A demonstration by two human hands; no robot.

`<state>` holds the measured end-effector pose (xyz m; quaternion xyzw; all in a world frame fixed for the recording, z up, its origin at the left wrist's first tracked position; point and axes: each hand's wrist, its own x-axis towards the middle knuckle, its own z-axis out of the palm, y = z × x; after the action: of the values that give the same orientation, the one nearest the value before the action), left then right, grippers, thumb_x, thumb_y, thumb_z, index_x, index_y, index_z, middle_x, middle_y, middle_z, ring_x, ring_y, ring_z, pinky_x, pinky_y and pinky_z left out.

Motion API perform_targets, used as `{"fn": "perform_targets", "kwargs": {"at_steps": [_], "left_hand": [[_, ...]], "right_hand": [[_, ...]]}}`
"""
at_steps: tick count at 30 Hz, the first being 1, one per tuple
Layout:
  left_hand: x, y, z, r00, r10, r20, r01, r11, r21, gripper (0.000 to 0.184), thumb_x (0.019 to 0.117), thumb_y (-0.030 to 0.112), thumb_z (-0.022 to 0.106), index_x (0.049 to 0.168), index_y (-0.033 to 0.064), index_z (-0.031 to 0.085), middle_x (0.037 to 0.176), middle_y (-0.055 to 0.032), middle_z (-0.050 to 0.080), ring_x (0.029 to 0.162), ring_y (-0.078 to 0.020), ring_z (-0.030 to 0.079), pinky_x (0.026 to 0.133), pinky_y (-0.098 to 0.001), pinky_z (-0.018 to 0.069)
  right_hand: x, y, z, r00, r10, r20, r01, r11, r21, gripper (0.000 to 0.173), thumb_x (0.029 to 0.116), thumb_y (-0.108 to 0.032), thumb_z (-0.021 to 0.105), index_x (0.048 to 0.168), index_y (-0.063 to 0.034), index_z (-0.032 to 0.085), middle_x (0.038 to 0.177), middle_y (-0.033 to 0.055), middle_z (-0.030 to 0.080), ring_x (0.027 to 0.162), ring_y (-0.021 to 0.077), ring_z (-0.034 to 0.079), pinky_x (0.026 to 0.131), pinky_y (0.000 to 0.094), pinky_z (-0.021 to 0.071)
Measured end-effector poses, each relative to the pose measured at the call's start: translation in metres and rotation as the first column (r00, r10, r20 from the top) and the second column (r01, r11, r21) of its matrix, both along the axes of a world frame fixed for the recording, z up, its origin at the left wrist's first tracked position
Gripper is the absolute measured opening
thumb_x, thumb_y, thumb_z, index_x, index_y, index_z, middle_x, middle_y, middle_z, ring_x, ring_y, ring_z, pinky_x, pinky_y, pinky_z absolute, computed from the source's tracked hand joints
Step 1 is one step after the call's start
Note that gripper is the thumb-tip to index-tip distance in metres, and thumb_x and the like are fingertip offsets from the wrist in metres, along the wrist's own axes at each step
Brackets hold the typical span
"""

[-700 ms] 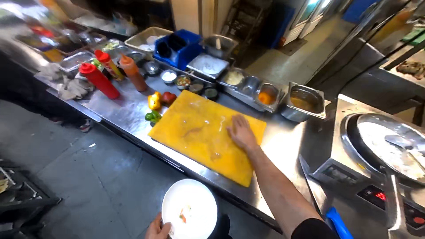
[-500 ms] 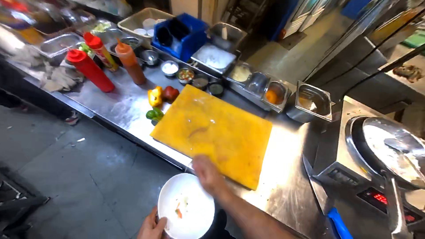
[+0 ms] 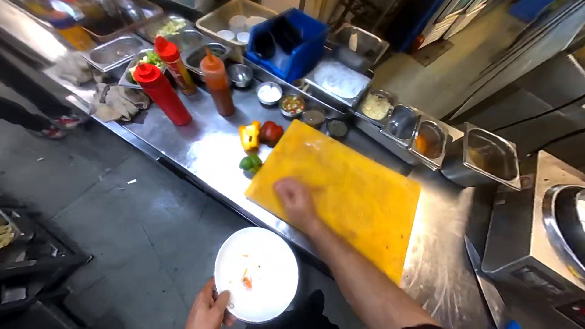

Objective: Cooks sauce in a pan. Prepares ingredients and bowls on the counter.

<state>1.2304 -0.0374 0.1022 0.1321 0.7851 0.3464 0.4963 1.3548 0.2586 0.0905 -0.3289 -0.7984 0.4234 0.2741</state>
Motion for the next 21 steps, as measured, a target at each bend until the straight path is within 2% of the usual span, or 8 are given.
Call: {"fn": "perform_targets", "kwargs": {"at_steps": [3, 5, 8, 10, 12, 14, 17, 21], "left_hand": [[-0.011, -0.002, 0.004, 1.0, -0.015, -0.001, 0.015, 1.0, 0.0, 0.036, 0.0962, 0.004, 0.053, 0.13, -0.0056, 0.049, 0.077, -0.0101, 0.069, 0.055, -0.0184, 0.069, 0.053, -0.037, 0.0619], [-0.012, -0.005, 0.004, 0.998, -0.056, -0.008, 0.056, 0.998, -0.017, 0.036, 0.0965, 0.005, 0.052, 0.131, -0.0049, 0.048, 0.079, -0.0088, 0.068, 0.056, -0.0169, 0.068, 0.053, -0.0357, 0.0617], [-0.007, -0.008, 0.0, 0.998, -0.062, -0.006, 0.062, 0.998, -0.034, 0.035, 0.0957, 0.006, 0.052, 0.129, -0.0028, 0.051, 0.078, -0.0087, 0.069, 0.055, -0.0171, 0.068, 0.052, -0.0353, 0.0611], [-0.003, -0.008, -0.006, 0.998, -0.053, 0.019, 0.053, 0.999, -0.01, 0.035, 0.0959, 0.006, 0.053, 0.13, -0.0026, 0.05, 0.078, -0.0078, 0.069, 0.054, -0.0164, 0.068, 0.051, -0.0343, 0.0608], [0.002, -0.009, -0.012, 0.997, -0.063, 0.043, 0.062, 0.998, 0.01, 0.036, 0.0967, 0.005, 0.053, 0.131, -0.0042, 0.048, 0.078, -0.0077, 0.069, 0.054, -0.0157, 0.068, 0.051, -0.0335, 0.061], [0.006, -0.008, -0.017, 0.996, -0.087, 0.036, 0.086, 0.996, 0.011, 0.034, 0.0967, 0.006, 0.052, 0.129, -0.0046, 0.05, 0.078, -0.0072, 0.069, 0.054, -0.0151, 0.068, 0.051, -0.0328, 0.0607], [0.016, -0.01, -0.022, 0.994, -0.106, 0.0, 0.106, 0.994, -0.009, 0.033, 0.0947, 0.007, 0.054, 0.126, -0.0033, 0.052, 0.078, -0.0077, 0.069, 0.053, -0.0153, 0.067, 0.049, -0.0329, 0.0601], [0.032, -0.011, -0.019, 0.989, -0.141, -0.049, 0.14, 0.99, -0.016, 0.038, 0.0948, 0.008, 0.053, 0.131, -0.0031, 0.05, 0.081, -0.0095, 0.069, 0.055, -0.0162, 0.068, 0.05, -0.0341, 0.0607]], "right_hand": [[0.015, -0.07, 0.017, 0.928, 0.367, -0.061, -0.371, 0.908, -0.193, 0.026, 0.1047, -0.019, 0.057, 0.106, -0.0001, 0.076, 0.102, 0.0107, 0.076, 0.094, 0.0158, 0.072, 0.089, 0.0346, 0.0587], [0.049, -0.052, 0.017, 0.986, 0.137, -0.098, -0.145, 0.986, -0.077, 0.022, 0.1025, -0.015, 0.06, 0.099, 0.0002, 0.075, 0.097, 0.0093, 0.075, 0.089, 0.0137, 0.072, 0.083, 0.0324, 0.061], [0.076, -0.022, 0.009, 0.974, -0.228, 0.011, 0.228, 0.974, -0.006, 0.03, 0.1091, -0.021, 0.048, 0.125, -0.0042, 0.067, 0.119, 0.0098, 0.07, 0.105, 0.0166, 0.069, 0.093, 0.0375, 0.0589], [0.056, -0.061, 0.007, 0.996, -0.09, 0.025, 0.093, 0.99, -0.104, 0.033, 0.1074, -0.02, 0.048, 0.13, -0.0025, 0.064, 0.123, 0.0116, 0.068, 0.11, 0.0185, 0.067, 0.098, 0.0388, 0.0567], [0.037, -0.11, 0.015, 0.968, 0.248, 0.039, -0.236, 0.952, -0.196, 0.038, 0.1054, -0.02, 0.055, 0.137, -0.0016, 0.063, 0.138, 0.0123, 0.065, 0.129, 0.0204, 0.061, 0.113, 0.0388, 0.0474], [0.025, -0.118, 0.01, 0.923, 0.338, 0.184, -0.349, 0.936, 0.033, 0.045, 0.1055, -0.029, 0.056, 0.142, -0.004, 0.06, 0.148, 0.0101, 0.058, 0.14, 0.0208, 0.053, 0.12, 0.0376, 0.0398], [0.028, -0.098, -0.007, 0.837, 0.227, 0.498, -0.381, 0.895, 0.233, 0.057, 0.1082, -0.041, 0.048, 0.151, -0.0032, 0.049, 0.156, 0.0137, 0.048, 0.146, 0.0238, 0.045, 0.121, 0.0385, 0.0369], [0.111, -0.116, -0.03, 0.774, 0.074, 0.629, -0.348, 0.879, 0.325, 0.059, 0.1095, -0.041, 0.042, 0.155, -0.0035, 0.044, 0.164, 0.0102, 0.039, 0.152, 0.0222, 0.036, 0.124, 0.039, 0.0323]]}}
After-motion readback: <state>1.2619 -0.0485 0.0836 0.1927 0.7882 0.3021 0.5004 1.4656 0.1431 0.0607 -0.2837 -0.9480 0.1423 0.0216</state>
